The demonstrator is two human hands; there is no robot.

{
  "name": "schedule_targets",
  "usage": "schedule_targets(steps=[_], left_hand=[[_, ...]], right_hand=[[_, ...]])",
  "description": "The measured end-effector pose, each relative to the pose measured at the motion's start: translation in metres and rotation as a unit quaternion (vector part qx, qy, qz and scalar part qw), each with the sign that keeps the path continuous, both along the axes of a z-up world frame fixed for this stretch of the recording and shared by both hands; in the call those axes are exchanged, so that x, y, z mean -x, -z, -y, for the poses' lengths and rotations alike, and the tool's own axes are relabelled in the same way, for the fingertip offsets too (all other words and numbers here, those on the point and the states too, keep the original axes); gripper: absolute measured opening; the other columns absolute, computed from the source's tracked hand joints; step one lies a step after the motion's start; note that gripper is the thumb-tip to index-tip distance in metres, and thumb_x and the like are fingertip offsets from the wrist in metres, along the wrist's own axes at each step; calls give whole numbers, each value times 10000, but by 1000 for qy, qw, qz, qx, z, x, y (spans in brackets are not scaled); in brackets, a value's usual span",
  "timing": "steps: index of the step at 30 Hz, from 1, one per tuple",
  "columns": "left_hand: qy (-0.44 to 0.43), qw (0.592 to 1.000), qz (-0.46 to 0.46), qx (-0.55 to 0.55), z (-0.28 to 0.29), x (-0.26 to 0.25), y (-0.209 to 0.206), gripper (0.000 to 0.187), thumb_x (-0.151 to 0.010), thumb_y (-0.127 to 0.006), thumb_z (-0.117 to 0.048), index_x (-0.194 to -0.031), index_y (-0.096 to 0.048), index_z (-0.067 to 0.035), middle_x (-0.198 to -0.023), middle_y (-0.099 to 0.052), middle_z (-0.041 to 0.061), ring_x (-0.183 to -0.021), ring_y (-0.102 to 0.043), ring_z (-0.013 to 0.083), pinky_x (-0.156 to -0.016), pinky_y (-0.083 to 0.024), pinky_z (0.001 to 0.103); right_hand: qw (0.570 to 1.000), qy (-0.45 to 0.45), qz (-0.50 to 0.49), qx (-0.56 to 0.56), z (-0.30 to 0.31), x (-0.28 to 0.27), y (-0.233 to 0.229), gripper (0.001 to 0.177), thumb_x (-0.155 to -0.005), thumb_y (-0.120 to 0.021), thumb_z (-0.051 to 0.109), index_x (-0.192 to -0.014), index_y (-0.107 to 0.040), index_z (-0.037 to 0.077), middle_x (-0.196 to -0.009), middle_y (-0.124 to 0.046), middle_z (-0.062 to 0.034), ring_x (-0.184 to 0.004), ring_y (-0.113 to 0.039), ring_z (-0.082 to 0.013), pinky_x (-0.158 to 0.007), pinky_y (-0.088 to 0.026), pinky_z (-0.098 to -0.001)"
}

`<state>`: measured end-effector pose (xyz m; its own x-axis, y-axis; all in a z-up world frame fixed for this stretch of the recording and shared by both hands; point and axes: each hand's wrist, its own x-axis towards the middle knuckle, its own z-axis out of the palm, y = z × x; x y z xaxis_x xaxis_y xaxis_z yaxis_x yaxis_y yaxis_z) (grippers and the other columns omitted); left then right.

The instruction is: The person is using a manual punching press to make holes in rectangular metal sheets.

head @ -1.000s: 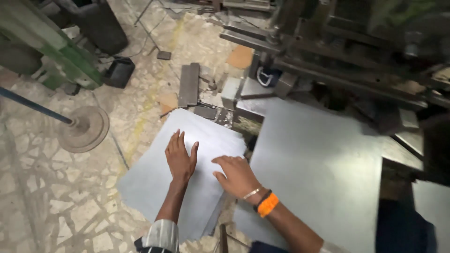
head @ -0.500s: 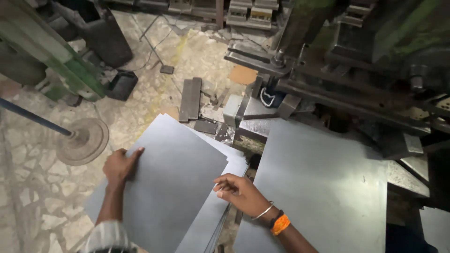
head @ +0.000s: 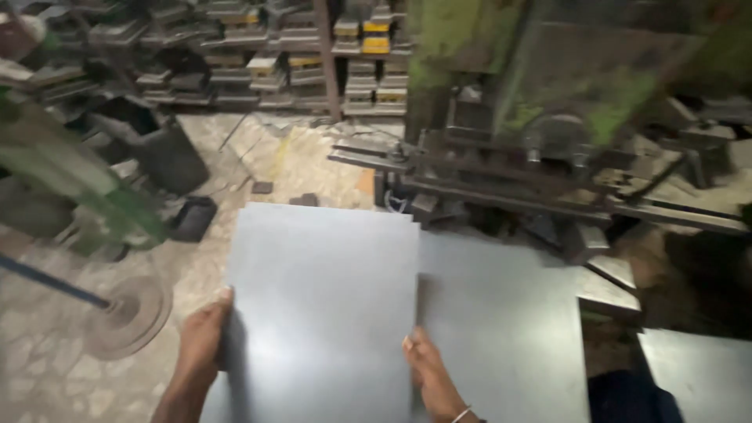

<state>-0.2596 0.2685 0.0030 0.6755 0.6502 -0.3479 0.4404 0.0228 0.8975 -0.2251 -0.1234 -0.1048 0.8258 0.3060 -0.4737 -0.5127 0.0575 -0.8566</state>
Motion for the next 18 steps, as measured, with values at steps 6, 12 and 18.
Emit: schedule_targets(steps=[6,12,18], left_hand=[[108,933,65,339,98,-22,47,576,-1040,-392,-260,-1558,-458,-17,-1536,-501,47,-1384,-426,137,-1194,-221,268],[272,918,-5,288,248,-60,-48,886,-782,-664,-130,-1611,-353,-155,-1586,-489,220,-1418,-467,454,-1127,-354,612],[326,928,68,168,250,-137,-27,813,-806,-682,-143,-1539,-371,22,-1484,-583,273,-1418,-541,370,-1272,-265,490]], right_hand=[[956,231,175,42,154,-48,9,186,-922,-739,130,-836,-704,-31,-729,-586,-40,-646,-478,-122,-686,-443,-266],[947,240,205,-56,253,-81,-52,263,-978,-613,84,-1175,-692,-73,-929,-686,-59,-727,-543,-92,-643,-409,-233],[962,238,110,-75,236,-99,-130,348,-938,-583,41,-1252,-606,-109,-1091,-691,-248,-901,-616,-280,-845,-471,-372]])
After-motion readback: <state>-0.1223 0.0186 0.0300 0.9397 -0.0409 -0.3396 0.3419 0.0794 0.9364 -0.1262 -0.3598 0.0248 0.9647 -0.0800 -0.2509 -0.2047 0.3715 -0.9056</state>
